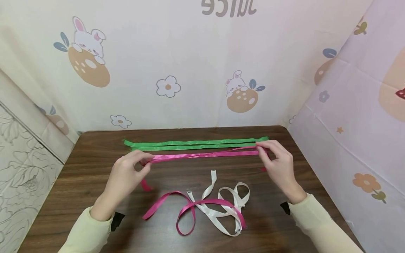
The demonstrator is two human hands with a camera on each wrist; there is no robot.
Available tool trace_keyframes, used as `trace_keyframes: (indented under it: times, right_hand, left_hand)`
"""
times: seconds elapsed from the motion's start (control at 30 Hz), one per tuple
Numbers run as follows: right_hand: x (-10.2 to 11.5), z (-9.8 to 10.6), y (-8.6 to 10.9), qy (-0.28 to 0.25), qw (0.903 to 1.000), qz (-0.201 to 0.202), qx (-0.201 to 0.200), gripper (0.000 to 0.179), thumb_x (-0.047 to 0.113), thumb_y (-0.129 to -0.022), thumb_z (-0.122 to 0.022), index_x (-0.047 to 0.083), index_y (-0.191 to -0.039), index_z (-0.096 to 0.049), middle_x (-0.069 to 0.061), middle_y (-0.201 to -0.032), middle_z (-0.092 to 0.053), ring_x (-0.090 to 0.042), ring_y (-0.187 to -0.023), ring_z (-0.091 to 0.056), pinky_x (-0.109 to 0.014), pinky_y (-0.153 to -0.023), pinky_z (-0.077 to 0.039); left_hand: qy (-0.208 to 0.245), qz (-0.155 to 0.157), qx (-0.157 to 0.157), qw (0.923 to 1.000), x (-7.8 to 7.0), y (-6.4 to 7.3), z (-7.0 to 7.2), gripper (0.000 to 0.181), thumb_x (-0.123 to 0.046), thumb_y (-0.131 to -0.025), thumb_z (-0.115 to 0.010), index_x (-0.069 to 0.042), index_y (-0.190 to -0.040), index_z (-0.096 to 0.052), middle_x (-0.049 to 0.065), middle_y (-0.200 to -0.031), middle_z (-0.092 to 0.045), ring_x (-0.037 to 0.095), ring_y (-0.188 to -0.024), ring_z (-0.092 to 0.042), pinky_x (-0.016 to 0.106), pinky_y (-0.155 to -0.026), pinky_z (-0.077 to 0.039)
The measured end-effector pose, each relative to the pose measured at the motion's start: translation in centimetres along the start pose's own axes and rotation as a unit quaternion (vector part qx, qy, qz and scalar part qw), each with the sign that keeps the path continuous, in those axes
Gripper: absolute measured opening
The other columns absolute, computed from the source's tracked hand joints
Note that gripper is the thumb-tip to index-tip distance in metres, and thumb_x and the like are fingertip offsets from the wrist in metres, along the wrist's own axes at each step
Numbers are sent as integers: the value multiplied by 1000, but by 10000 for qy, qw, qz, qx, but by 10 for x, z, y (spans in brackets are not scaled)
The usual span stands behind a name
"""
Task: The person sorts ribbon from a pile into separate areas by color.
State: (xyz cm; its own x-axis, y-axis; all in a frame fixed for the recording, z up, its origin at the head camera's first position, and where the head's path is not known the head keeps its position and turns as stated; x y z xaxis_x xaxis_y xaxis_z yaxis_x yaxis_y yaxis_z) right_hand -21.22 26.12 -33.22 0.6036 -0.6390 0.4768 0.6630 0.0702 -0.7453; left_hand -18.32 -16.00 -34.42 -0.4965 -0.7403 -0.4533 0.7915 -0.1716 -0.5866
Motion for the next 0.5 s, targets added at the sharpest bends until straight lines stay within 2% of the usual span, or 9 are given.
trace_keyframes:
  times: [0.2, 0.4, 0.5]
  right_hand:
    - [-15, 9, 3, 152, 9996, -238, 100, 19, -9, -87, -74, 0, -103, -78, -14, -98, -75, 14, -95, -59, -4, -86, -45]
    - [-24, 12, 4, 255, 9994, -237, 76, 20, -9, -86, -75, 1, -104, -79, -15, -98, -75, 16, -96, -58, -2, -87, -44]
    - [-27, 13, 5, 327, 9992, -226, 36, 22, -9, -85, -76, 2, -103, -79, -13, -97, -75, 15, -92, -56, -2, -82, -43]
  left_hand:
    - [52, 28, -157, 9999, 7, 0, 3, 27, 9, -76, -80, -11, -94, -79, -6, -79, -69, 8, -71, -59, 14, -66, -41]
    - [-32, 10, -207, 9998, 16, 1, 2, 27, 8, -76, -81, -13, -94, -80, -6, -83, -72, 9, -73, -61, 15, -67, -41]
    - [-121, 54, -196, 9997, 22, 4, 2, 25, 6, -77, -82, -12, -95, -80, -4, -84, -72, 11, -72, -61, 15, -67, -40]
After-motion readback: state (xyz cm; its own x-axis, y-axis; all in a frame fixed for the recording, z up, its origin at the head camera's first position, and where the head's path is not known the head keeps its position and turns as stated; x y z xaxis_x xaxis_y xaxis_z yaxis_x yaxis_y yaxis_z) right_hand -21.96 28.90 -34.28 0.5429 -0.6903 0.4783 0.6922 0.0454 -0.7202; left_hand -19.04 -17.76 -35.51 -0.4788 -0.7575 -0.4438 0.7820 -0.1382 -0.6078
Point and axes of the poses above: each hand's wrist, its own y-axis away from the middle knuckle, its own z-axis out of the back of the hand, x = y × z, the point moved 7 cm from there along -y, towards the middle knuckle
